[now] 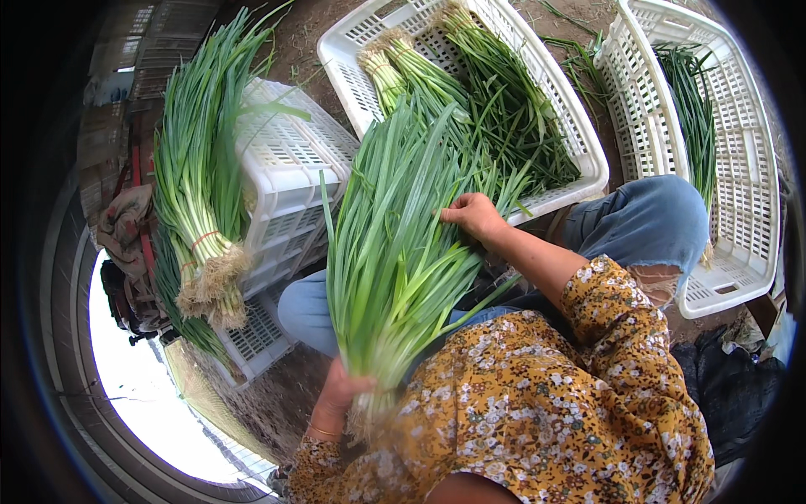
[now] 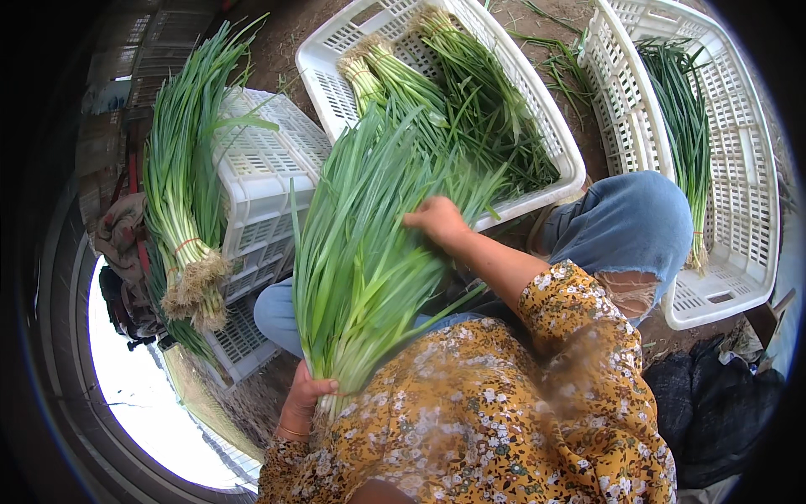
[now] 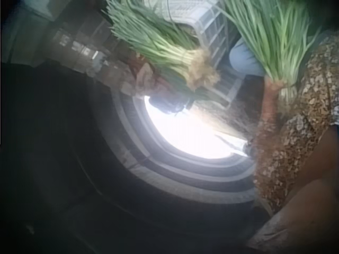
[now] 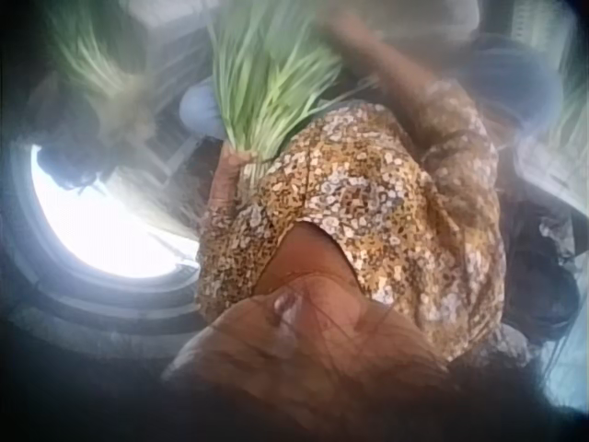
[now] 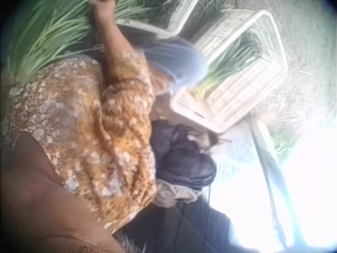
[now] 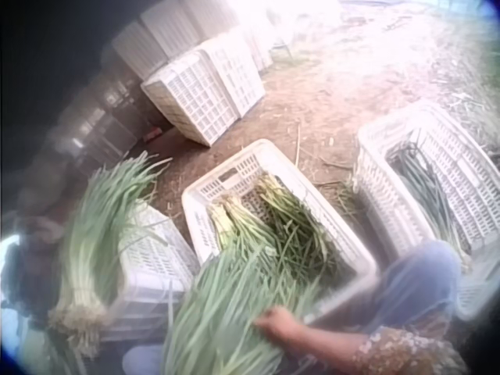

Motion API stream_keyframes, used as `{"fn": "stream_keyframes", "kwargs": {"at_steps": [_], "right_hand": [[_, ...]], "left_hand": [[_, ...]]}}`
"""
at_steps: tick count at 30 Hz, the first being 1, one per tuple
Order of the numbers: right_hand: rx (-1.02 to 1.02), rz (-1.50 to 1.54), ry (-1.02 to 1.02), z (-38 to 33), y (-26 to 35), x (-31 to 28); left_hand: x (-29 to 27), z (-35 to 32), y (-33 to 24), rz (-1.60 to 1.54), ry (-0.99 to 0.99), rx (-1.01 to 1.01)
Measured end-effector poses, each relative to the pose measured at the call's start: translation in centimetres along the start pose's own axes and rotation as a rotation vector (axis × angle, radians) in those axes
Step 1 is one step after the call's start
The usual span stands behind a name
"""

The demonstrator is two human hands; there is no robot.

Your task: The person sits on the ground and sorts green onions by hand, gathering them into bundles and placing them into white plastic crates. The person repeatedly picks up bunches, aligns them, and transfers them between crates.

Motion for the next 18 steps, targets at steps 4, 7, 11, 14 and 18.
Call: {"fn": "stream_keyframes", "kwargs": {"at_steps": [4,7,11,14,18], "right_hand": [[0.075,0.079,0.130,0.8,-1.2,1.1],[0.140,0.212,0.191,0.4,-1.0,1.5],[0.278,0.406,0.267,-1.9,0.4,0.9],[0.320,0.517,0.245,-2.7,0.9,0.3],[0.331,0.663,0.171,-3.5,1.0,0.3]], "left_hand": [[0.4,0.1,-0.2,-0.001,0.011,-0.002],[0.3,0.0,0.0,-0.029,0.007,-0.008],[-0.1,-0.1,0.6,-0.056,0.010,0.005],[-0.3,0.1,0.6,-0.036,0.019,0.026],[-0.1,0.1,0.6,-0.053,0.009,0.005]]}}
Point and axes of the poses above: each hand's wrist, its own z-axis towards the middle knuckle, its own x-axis out of the palm, y = z × x, the point moved 6 cm from there along z, towards the middle knuckle, and after that the axes turned 14 degrees about -z, right-handed, at the moved point
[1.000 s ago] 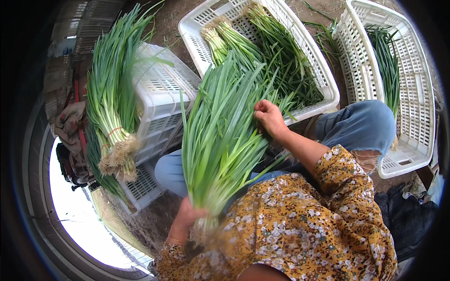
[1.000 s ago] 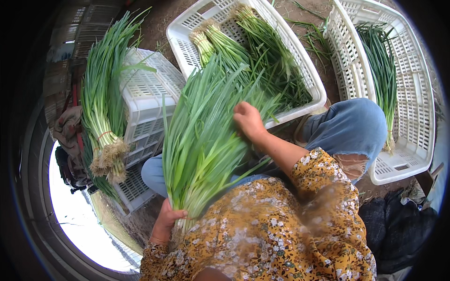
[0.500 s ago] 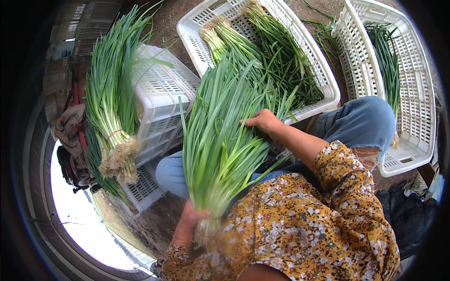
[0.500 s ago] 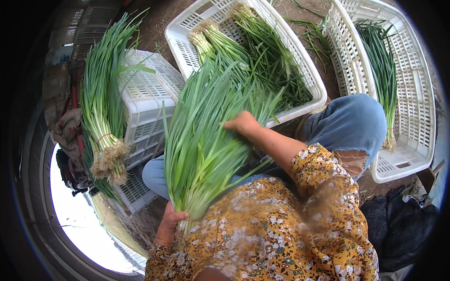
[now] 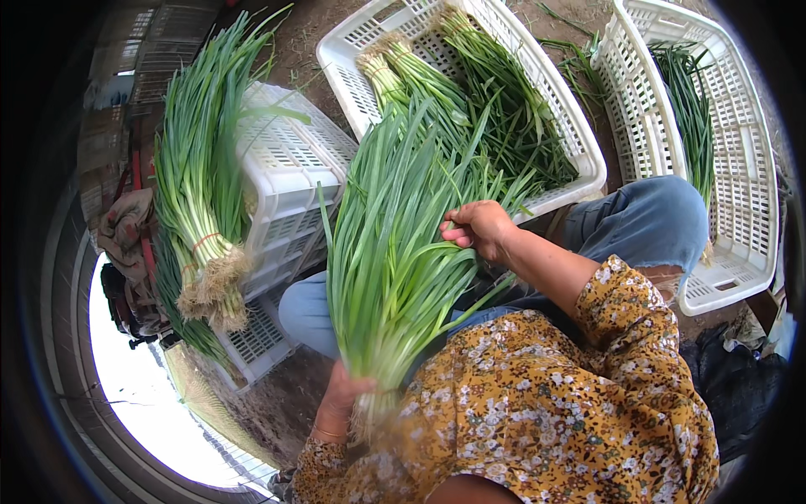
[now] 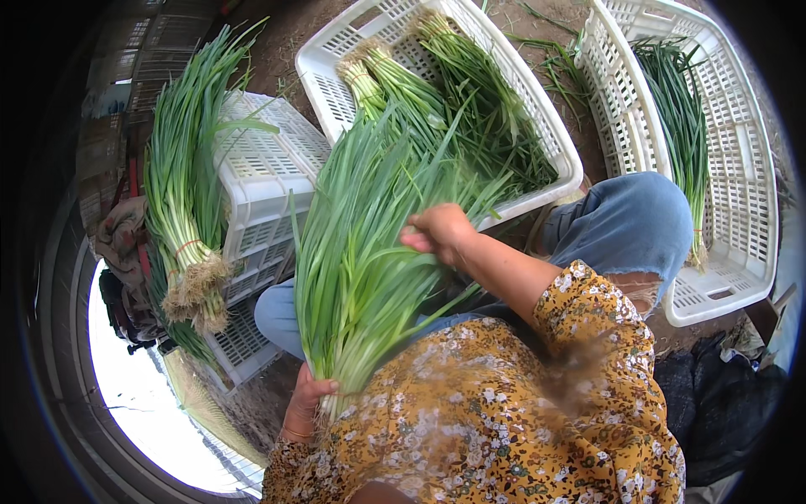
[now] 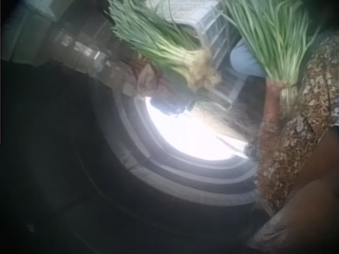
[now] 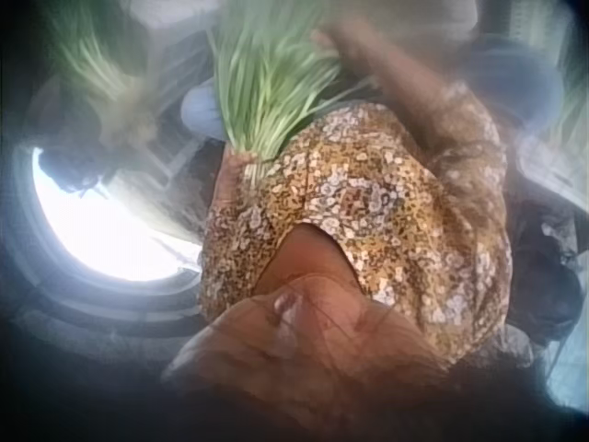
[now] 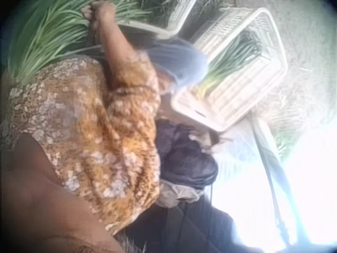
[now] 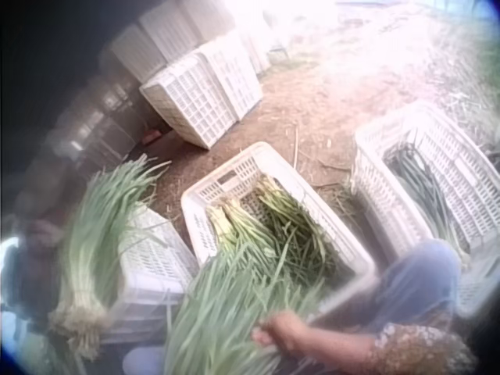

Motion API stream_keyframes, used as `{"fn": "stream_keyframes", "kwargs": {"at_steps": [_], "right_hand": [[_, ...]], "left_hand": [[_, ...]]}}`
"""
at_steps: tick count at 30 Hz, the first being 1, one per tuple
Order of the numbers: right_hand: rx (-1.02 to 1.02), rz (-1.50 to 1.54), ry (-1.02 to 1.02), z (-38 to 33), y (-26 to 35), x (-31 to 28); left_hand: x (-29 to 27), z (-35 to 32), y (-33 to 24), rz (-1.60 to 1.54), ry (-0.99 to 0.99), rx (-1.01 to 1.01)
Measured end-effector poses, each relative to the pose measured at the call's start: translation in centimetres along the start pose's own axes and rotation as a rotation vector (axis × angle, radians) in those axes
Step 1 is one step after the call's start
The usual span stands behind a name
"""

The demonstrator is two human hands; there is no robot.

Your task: The person sits on the ground and sorts green onions by hand, gathering them into bundles and placing them into white plastic crates. The person repeatedly picks up bunches, aligns them, and transfers them between crates.

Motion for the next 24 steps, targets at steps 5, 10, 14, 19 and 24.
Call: {"fn": "stream_keyframes", "kwargs": {"at_steps": [5,10,14,19,24], "right_hand": [[-0.055,-0.015,-0.058,0.2,-0.9,-0.5],[-0.297,0.212,-0.392,1.9,4.0,-5.3],[-0.315,0.116,-0.198,1.6,9.0,-4.6],[-0.580,-0.686,-0.270,2.2,9.0,-2.2],[-0.360,-0.913,-0.121,4.5,5.6,-1.7]], "left_hand": [[0.6,0.1,-0.2,-0.017,-0.003,-0.008],[0.7,0.1,-0.5,0.006,0.016,0.006],[0.8,-0.3,-0.9,0.002,0.011,-0.013],[0.3,-0.4,-1.0,0.059,0.009,-0.001],[0.1,-0.3,-0.8,0.070,0.019,-0.001]]}}
Point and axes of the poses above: each hand's wrist, its own z-axis towards the middle knuckle, its own x-axis out of the palm, y = z × x, the point moved 6 cm from there along z, towards the middle knuckle, and after that the axes turned 14 degrees about -z, right-handed, at the moved point
